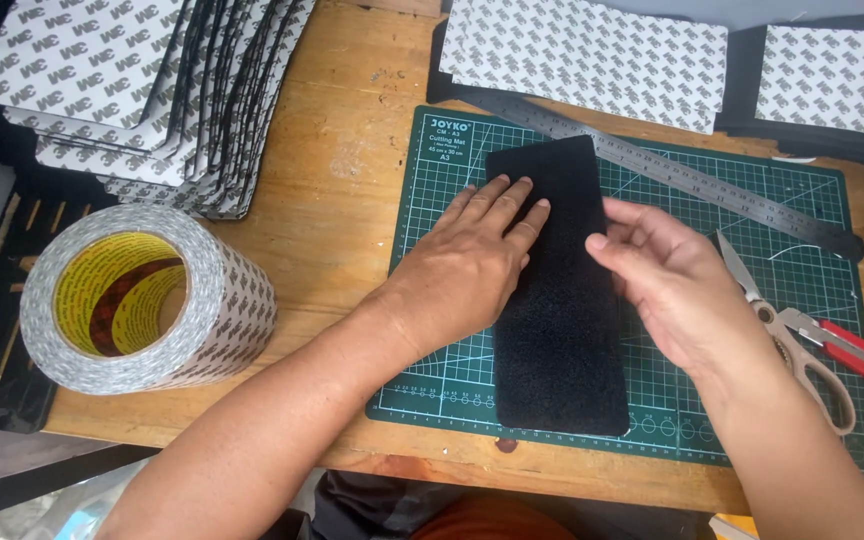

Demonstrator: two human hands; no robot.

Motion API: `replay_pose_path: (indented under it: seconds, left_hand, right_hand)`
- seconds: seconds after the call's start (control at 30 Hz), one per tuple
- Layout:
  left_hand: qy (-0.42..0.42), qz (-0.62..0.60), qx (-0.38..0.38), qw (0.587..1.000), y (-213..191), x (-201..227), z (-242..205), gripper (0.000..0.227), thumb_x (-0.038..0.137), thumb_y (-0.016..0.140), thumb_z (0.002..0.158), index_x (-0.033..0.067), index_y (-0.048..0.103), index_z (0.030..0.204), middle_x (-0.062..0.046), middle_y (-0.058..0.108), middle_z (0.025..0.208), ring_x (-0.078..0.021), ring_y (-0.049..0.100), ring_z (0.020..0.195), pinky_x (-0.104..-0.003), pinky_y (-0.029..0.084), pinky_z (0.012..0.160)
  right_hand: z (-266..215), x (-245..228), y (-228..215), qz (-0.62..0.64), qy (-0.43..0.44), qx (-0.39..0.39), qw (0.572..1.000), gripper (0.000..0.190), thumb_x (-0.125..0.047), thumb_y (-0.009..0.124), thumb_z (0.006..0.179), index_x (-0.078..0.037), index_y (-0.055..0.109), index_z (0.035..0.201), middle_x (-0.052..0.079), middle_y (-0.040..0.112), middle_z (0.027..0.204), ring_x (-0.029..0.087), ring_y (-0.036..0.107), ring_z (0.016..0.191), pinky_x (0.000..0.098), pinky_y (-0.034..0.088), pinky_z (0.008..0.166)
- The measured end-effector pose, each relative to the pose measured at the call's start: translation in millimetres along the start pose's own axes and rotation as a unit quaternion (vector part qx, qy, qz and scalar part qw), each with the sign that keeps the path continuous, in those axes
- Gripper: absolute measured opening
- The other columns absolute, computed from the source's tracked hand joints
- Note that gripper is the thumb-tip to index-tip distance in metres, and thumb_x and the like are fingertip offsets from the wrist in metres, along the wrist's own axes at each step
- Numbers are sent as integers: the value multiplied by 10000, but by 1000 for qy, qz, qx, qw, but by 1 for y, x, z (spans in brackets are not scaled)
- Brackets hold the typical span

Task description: The person smooths a black fabric piece with an orange plastic tool, then peels the backing from a rectangular adhesive tape and presses it onto the fabric. The person smooths the tape and folds the fabric over the tape to secure it.

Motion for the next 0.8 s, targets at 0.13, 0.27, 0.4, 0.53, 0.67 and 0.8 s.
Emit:
replay_pose_path:
  seconds: [0.13, 0.27, 0.4, 0.53, 0.67, 0.8]
  left_hand:
    - [-8, -24, 23, 999, -8, 4, 3, 517, 212, 502, 1027, 23, 460, 1507, -251, 394, 1598, -413, 376, 1487, -548, 275, 1232]
    - [-97, -131, 123, 979, -30, -6, 6, 659, 310, 563, 1036, -20, 324, 1554, -278, 390, 1578, -419, 372, 1493, -474, 302, 1257]
    - [-244, -448, 123, 851, -26, -22, 10, 571, 335, 641, 966, 78, 522, 1462, 58, 652, 909, -41, 594, 760, -204, 530, 728]
    - [-204, -585, 136, 773, -3, -35, 14, 211, 144, 616, 1031, 82, 631, 1232, 18, 583, 778, -81, 556, 677, -228, 520, 598]
    - [-270, -618, 143, 725, 7, -45, 10, 193, 205, 627, 1024, 142, 633, 1206, 55, 627, 904, -34, 535, 751, -210, 475, 625]
    - [-306, -651, 128, 682, 15, -41, 8, 195, 225, 610, 1028, 149, 642, 1205, 39, 659, 933, -56, 581, 787, -246, 520, 675]
  right_hand:
    - [0, 9, -1, 22, -31, -12, 999, 348, 52, 705, 895, -84, 634, 1207, 26, 618, 1030, 96, 588, 927, 186, 476, 776]
    - [-7, -6, -11, 57, -82, -8, 995, 313, 4, 661, 942, -113, 631, 1230, 19, 657, 1044, 87, 594, 866, 197, 449, 668]
    - [-13, -16, -13, 84, -114, -24, 990, 342, 17, 641, 952, -87, 638, 1278, 55, 690, 1058, 123, 632, 920, 212, 488, 771]
    - [-16, -12, -13, 132, -130, -34, 982, 439, 35, 621, 949, -74, 633, 1375, 42, 685, 1187, 97, 613, 1018, 201, 497, 889]
    - [-24, -16, -7, 178, -204, -126, 954, 457, 16, 539, 971, 18, 572, 1427, 206, 702, 1286, 250, 690, 1079, 314, 570, 828]
    - [-33, -14, 0, 149, -259, -221, 928, 495, 74, 527, 989, -28, 539, 1474, 176, 648, 1395, 261, 640, 1216, 345, 565, 959]
Point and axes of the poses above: each hand's wrist, its own z-axis towards the middle knuckle, its own y-axis out of the palm, x = y × z, the point moved 5 cm from there along z, towards the middle knuckle
